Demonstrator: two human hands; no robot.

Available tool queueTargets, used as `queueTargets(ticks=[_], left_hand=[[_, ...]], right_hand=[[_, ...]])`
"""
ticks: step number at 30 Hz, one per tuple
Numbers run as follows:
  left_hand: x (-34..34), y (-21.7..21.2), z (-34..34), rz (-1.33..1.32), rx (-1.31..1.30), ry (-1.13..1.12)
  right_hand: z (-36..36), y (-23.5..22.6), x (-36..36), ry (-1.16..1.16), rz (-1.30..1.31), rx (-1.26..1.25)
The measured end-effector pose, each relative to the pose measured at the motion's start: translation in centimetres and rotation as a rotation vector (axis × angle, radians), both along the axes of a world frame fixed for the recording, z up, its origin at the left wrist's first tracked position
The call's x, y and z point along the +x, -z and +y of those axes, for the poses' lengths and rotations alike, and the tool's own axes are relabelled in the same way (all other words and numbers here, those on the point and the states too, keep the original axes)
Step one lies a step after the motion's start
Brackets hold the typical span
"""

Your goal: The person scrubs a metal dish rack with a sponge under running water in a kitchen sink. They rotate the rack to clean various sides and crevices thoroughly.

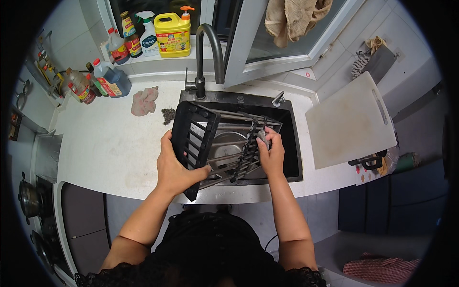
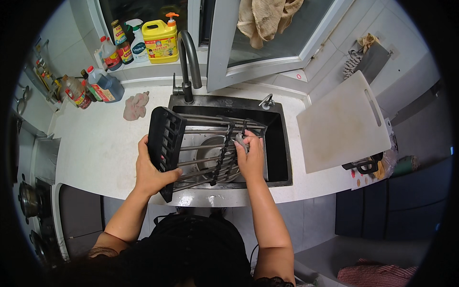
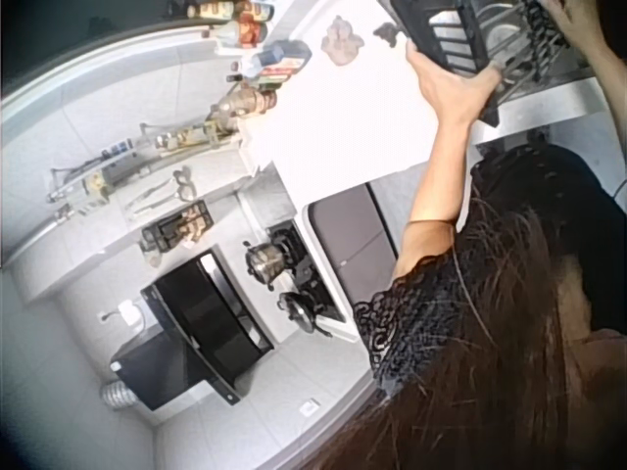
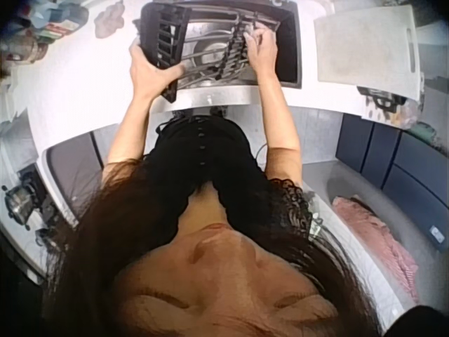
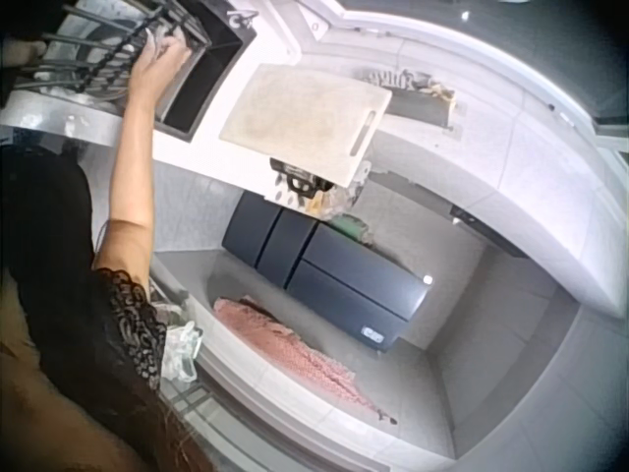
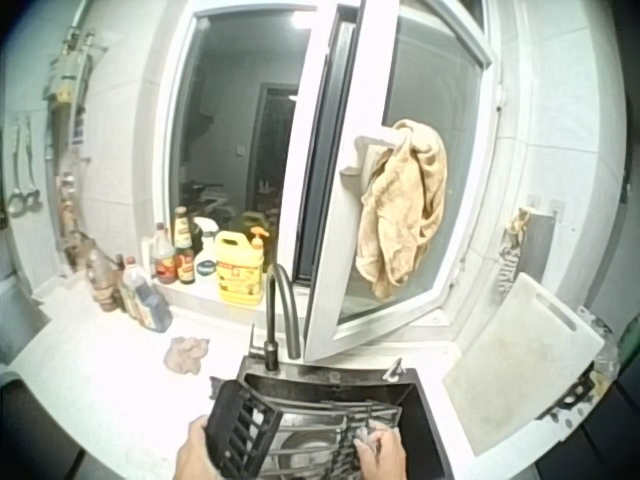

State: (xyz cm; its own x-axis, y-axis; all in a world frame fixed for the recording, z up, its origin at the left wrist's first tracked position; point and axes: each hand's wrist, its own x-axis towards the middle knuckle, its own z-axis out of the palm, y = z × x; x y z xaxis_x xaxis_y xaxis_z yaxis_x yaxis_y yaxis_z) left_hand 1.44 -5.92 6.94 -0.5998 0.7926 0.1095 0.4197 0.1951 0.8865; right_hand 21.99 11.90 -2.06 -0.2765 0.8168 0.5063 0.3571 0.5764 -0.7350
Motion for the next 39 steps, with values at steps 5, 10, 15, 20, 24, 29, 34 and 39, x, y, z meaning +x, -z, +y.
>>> queueTargets(ticks=[5,10,15,20,24,29,34,39], left_hand=[[0.0,-0.1,-0.3,0.022,-0.017,0.004],[0.4,-0.7,-0.4,0.083,-0.026,0.015],[0.4,-1.2,-0.5,0.123,-0.09,0.047],[0.2,-1.2,-0.8,0.114,-0.109,0.074],[0.1,-1.2,-0.8,0.12,-0.08,0.067],[0.0,-1.8,-1.0,0.102,-0.095,0.075],[0.0,-0.1,-0.9,0.204,-0.059,0.034],[-0.5,-0.7,-0.3,0.218,-0.068,0.088]], right_hand=[[1.3,-2.3,2.1,0.102,-0.098,0.013],[1.3,-5.1,2.2,-0.155,-0.448,0.24],[1.7,-6.2,2.2,-0.257,-0.603,0.257],[1.1,-6.1,1.3,-0.2,-0.537,0.193],[0.6,-5.3,0.0,-0.134,-0.332,0.216],[0.0,-3.2,0.3,-0.012,-0.285,0.153],[-0.1,-1.7,0.0,0.059,-0.105,-0.03],[0.8,-2.4,-0.6,0.026,-0.014,-0.146]])
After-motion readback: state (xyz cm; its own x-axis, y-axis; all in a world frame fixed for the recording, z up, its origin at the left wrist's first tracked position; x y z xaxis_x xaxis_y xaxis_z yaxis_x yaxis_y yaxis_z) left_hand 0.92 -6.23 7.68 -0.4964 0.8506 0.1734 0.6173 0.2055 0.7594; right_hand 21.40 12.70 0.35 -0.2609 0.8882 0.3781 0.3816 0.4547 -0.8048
